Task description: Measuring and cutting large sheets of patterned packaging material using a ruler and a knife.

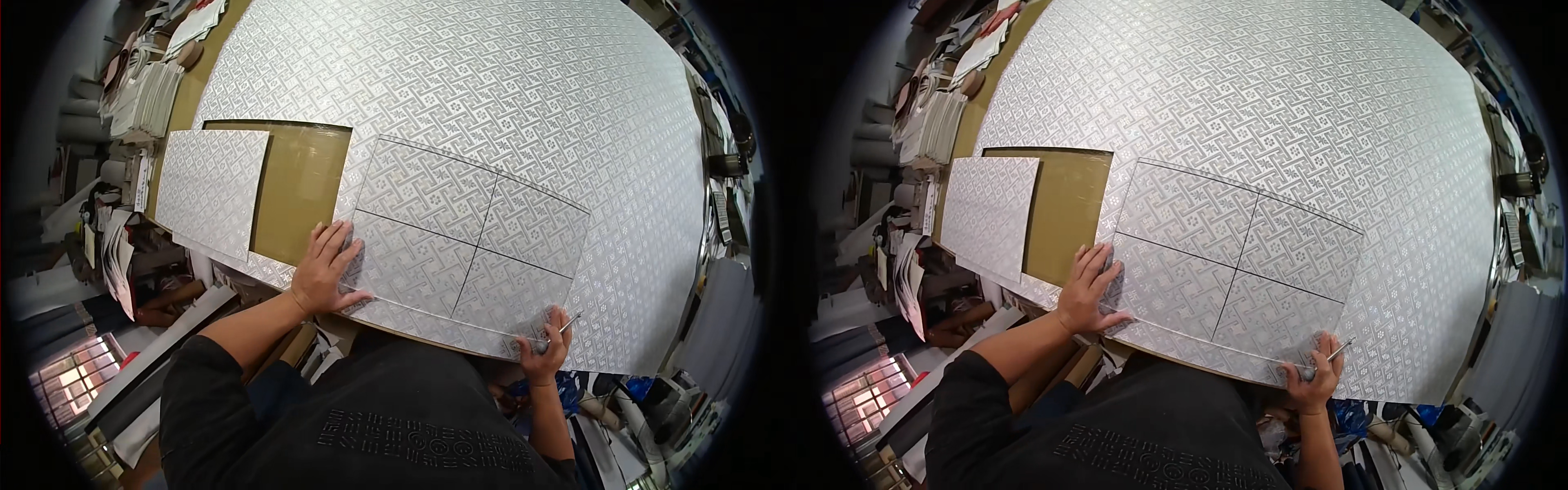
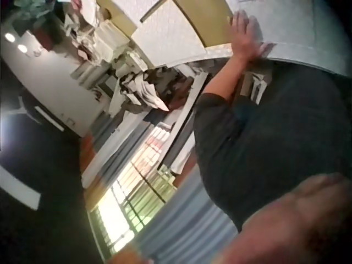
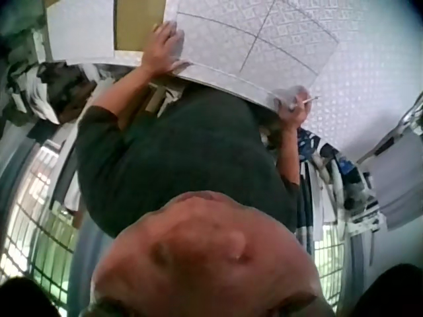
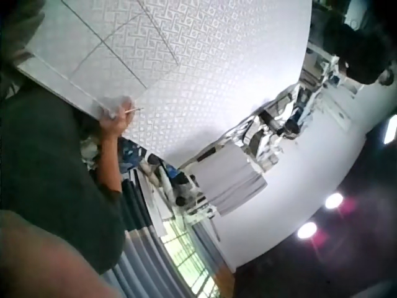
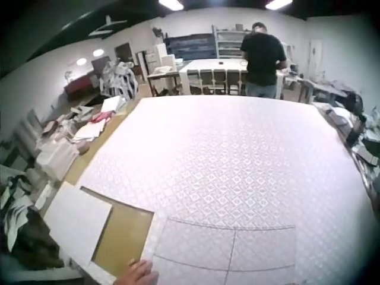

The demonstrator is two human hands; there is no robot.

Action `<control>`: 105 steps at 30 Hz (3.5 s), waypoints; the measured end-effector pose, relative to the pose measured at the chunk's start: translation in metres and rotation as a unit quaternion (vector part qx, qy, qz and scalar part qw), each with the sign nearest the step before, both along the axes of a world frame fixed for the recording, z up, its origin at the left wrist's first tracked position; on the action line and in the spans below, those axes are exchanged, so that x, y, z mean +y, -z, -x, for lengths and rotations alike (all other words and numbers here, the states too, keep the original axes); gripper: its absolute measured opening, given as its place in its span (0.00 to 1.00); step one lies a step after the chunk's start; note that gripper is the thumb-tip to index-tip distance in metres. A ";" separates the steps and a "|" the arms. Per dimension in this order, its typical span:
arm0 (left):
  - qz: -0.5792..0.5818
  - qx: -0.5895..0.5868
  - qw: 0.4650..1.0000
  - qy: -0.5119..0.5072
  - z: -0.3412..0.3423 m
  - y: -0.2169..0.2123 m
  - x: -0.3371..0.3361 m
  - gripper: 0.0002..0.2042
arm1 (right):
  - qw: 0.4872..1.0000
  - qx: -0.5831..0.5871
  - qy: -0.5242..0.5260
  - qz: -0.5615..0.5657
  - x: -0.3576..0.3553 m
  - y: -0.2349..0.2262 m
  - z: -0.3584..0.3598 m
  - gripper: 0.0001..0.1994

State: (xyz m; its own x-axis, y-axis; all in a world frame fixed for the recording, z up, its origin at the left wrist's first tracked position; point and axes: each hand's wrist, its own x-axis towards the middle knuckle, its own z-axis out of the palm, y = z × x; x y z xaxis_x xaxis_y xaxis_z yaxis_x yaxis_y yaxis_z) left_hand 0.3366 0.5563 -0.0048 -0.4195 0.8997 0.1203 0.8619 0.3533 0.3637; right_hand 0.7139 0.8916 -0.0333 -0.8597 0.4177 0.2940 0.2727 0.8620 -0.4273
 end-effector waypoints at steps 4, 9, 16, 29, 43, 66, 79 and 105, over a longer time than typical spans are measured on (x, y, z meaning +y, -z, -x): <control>-0.005 0.000 1.000 0.001 0.000 0.002 -0.001 0.43 | 1.000 -0.001 -0.001 -0.005 0.001 0.001 0.000 0.29; -0.002 0.000 1.000 0.002 0.000 0.003 -0.002 0.44 | 1.000 0.001 0.002 -0.012 0.000 0.000 0.002 0.29; -0.015 0.008 1.000 0.017 0.000 0.004 -0.001 0.44 | 1.000 -0.006 0.005 -0.012 0.000 -0.002 0.002 0.29; -0.026 0.048 0.998 0.023 -0.002 0.011 -0.004 0.44 | 0.999 0.027 0.015 -0.025 -0.001 -0.002 0.005 0.29; 0.030 0.014 0.981 0.193 -0.011 -0.019 0.123 0.25 | 0.998 0.043 0.031 -0.026 -0.003 -0.004 0.006 0.29; 0.470 0.149 0.786 0.373 -0.067 -0.077 0.298 0.75 | 0.998 0.036 0.023 0.047 0.002 -0.007 0.003 0.27; 0.431 0.146 0.813 0.364 -0.070 -0.069 0.286 0.78 | 0.988 0.123 0.065 0.064 0.003 -0.014 -0.002 0.18; 0.383 0.143 0.848 0.337 -0.064 -0.059 0.277 0.81 | 0.892 0.051 0.381 0.239 -0.044 -0.078 -0.016 0.09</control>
State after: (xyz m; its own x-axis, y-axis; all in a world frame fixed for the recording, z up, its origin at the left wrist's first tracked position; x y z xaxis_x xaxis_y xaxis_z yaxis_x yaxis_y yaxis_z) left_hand 0.4003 0.8332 0.0546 0.1696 0.7837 -0.5975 0.9762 -0.2167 -0.0073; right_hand 0.7302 0.8478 0.0443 -0.2523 0.9676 -0.0143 0.6405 0.1559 -0.7520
